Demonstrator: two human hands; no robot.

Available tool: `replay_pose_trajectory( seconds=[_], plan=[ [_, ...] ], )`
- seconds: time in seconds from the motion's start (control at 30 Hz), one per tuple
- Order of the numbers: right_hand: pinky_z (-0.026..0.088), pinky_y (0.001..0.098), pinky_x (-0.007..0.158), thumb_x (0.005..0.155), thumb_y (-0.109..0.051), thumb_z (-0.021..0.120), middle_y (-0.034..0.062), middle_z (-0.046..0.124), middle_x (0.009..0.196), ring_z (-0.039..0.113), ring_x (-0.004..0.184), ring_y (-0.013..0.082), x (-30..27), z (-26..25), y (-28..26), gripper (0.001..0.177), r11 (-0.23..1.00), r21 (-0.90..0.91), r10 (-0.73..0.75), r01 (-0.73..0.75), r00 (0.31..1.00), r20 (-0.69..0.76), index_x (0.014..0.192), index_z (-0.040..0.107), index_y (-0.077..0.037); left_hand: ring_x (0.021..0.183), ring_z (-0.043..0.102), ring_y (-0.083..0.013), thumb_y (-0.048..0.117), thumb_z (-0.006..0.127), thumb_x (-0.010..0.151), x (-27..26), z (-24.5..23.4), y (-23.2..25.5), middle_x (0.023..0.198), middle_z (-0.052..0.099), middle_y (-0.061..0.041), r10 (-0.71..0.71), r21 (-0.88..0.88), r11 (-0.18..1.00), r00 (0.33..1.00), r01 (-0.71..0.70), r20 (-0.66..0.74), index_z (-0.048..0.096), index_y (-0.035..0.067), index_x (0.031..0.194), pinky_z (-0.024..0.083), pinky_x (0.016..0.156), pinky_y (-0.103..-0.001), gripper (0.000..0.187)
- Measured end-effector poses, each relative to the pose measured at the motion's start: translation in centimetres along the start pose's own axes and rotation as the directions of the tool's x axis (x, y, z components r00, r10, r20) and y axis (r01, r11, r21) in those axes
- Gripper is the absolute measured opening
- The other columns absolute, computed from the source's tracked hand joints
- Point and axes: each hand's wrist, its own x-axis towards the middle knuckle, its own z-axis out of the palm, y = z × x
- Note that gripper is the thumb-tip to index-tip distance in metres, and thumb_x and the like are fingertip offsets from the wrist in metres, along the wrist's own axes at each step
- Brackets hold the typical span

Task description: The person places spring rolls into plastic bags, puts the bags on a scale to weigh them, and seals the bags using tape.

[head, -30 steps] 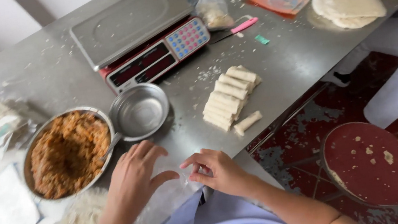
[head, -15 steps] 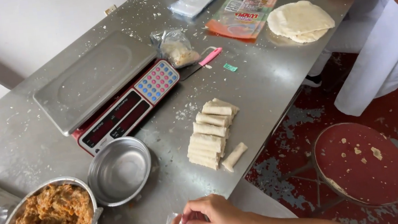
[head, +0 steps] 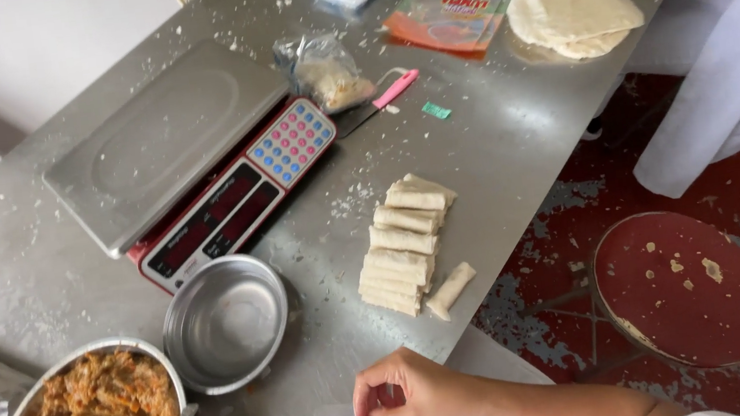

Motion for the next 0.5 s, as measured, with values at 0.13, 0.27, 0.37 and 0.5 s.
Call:
replay_pose_trajectory(
  seconds=[0.13, 0.27, 0.37, 0.5],
  plan=[
    [0.039, 0.0241, 0.058, 0.096, 0.006, 0.071, 0.0002, 0.055, 0.084, 0.047, 0.065, 0.0097, 0.0, 0.2, 1.1, 0.018, 0.939, -0.288, -0.187, 0.188, 0.982, 0.03, 0.102, 0.077, -0.01, 0.087, 0.066, -0.0136, 0.027, 0.068, 0.079, 3.6, -2.6, 3.8, 0.107, 0.065, 0.012, 0.081, 0.122, 0.991, 0.978, -0.058, -0.193, 0.068, 0.035, 0.08, 0.05, 0.071, -0.035, 0.008],
    [0.052, 0.0352, 0.063, 0.089, 0.009, 0.068, 0.0093, 0.053, 0.09, 0.058, 0.083, 0.0255, -0.5, 0.8, 1.3, 0.017, 0.647, -0.617, -0.493, 0.448, 0.863, 0.109, 0.101, 0.074, -0.002, 0.082, 0.069, -0.0181, 0.006, 0.074, 0.066, 6.1, -5.2, 8.4, 0.096, 0.069, 0.006, 0.08, 0.132, 0.99, 0.961, -0.046, -0.266, 0.062, 0.026, 0.07, 0.05, 0.066, -0.036, 0.024],
    [0.053, 0.0303, 0.069, 0.09, 0.005, 0.075, 0.0094, 0.058, 0.085, 0.057, 0.082, 0.022, -0.8, 0.9, 0.6, 0.006, 0.671, -0.567, -0.504, 0.478, 0.855, 0.124, 0.093, 0.07, 0.003, 0.079, 0.06, -0.0162, 0.027, 0.055, 0.1, 6.1, -6.8, 6.9, 0.096, 0.061, 0.006, 0.266, 0.19, 0.95, 0.962, -0.249, -0.065, 0.068, 0.027, 0.097, 0.043, 0.063, -0.031, 0.013],
    [0.048, 0.0286, 0.064, 0.088, 0.005, 0.071, 0.006, 0.06, 0.086, 0.055, 0.077, 0.0176, -0.8, 0.4, 1.5, 0.014, 0.777, -0.515, -0.402, 0.363, 0.915, 0.038, 0.101, 0.075, 0.0, 0.079, 0.056, -0.0164, 0.025, 0.055, 0.104, 6.4, -7.6, 6.0, 0.093, 0.056, 0.003, 0.38, 0.234, 0.895, 0.924, -0.379, 0.04, 0.066, 0.023, 0.117, 0.043, 0.073, -0.032, 0.017]
  ],
)
